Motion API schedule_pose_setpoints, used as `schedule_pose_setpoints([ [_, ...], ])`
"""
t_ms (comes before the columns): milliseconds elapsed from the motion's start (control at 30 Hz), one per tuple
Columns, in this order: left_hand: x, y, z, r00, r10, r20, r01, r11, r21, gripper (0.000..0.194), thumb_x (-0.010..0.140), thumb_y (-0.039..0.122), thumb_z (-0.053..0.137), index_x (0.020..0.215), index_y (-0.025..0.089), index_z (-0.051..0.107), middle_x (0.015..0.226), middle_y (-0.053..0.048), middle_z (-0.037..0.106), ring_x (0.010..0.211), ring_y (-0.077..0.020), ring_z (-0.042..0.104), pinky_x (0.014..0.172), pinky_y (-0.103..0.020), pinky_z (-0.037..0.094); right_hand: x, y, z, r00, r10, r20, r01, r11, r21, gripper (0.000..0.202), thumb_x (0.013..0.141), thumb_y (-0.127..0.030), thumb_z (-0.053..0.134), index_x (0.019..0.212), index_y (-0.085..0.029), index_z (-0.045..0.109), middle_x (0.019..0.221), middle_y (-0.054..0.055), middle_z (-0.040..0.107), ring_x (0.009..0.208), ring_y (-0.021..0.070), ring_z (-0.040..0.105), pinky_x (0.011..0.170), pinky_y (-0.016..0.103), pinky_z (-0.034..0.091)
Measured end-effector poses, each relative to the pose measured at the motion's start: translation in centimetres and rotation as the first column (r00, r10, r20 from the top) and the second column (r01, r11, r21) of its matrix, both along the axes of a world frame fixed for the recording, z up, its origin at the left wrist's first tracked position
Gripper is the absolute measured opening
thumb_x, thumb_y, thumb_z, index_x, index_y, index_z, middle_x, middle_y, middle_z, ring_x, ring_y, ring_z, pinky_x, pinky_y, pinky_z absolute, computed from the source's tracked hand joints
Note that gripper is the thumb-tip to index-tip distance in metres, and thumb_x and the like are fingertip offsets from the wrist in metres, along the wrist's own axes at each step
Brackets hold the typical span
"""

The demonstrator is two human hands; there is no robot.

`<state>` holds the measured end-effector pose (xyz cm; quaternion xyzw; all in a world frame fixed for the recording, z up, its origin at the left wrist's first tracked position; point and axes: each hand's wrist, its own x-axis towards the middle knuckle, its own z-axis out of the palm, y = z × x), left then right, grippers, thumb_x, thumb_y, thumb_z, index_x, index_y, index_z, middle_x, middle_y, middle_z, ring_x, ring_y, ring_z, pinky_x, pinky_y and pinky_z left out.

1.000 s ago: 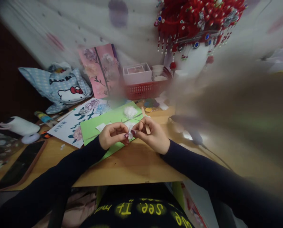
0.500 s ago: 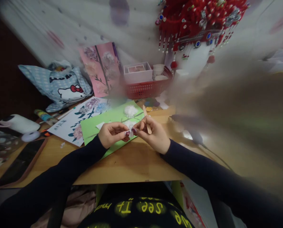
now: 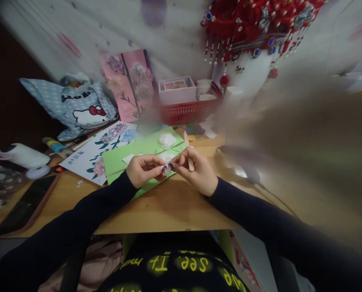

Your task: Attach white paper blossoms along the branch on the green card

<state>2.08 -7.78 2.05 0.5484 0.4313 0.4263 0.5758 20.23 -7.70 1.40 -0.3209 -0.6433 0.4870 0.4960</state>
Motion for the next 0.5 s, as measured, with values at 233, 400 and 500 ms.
schedule_pose_setpoints([
  [233,-0.11,0.12,0.03,1.0,-0.004,-0.003,0.004,1.0,0.006,0.02,0.058,0.022,0.075,0.069,0.01,0.063,0.053,-0.001,0.065,0.046,-0.0112,0.061,0.049,-0.022,0.054,0.08,0.11,-0.01,0.999,-0.027,0.04,0.026,0.999,0.025,0.034,0.075,-0.034,0.071,0.067,-0.021,0.04,0.081,0.006,0.068,0.073,0.0149,0.063,0.069,0.031,0.052],
  [400,-0.2,0.15,0.05,1.0,-0.002,0.002,0.002,1.0,0.011,0.02,0.057,0.022,0.075,0.068,0.011,0.062,0.051,0.0,0.064,0.044,-0.0109,0.06,0.048,-0.022,0.053,0.03,0.12,-0.11,1.0,-0.029,0.006,0.029,0.999,0.016,0.034,0.074,-0.031,0.073,0.068,-0.021,0.041,0.08,0.006,0.068,0.074,0.0151,0.064,0.068,0.029,0.051],
  [500,-0.14,0.09,0.02,1.0,-0.004,0.002,0.004,1.0,0.006,0.02,0.057,0.021,0.074,0.068,0.011,0.062,0.051,-0.001,0.064,0.044,-0.0109,0.06,0.048,-0.022,0.053,0.0,-0.12,-0.02,1.0,-0.012,0.024,0.011,0.999,0.042,0.034,0.076,-0.031,0.071,0.068,-0.021,0.04,0.083,0.007,0.068,0.074,0.0156,0.064,0.069,0.031,0.051],
])
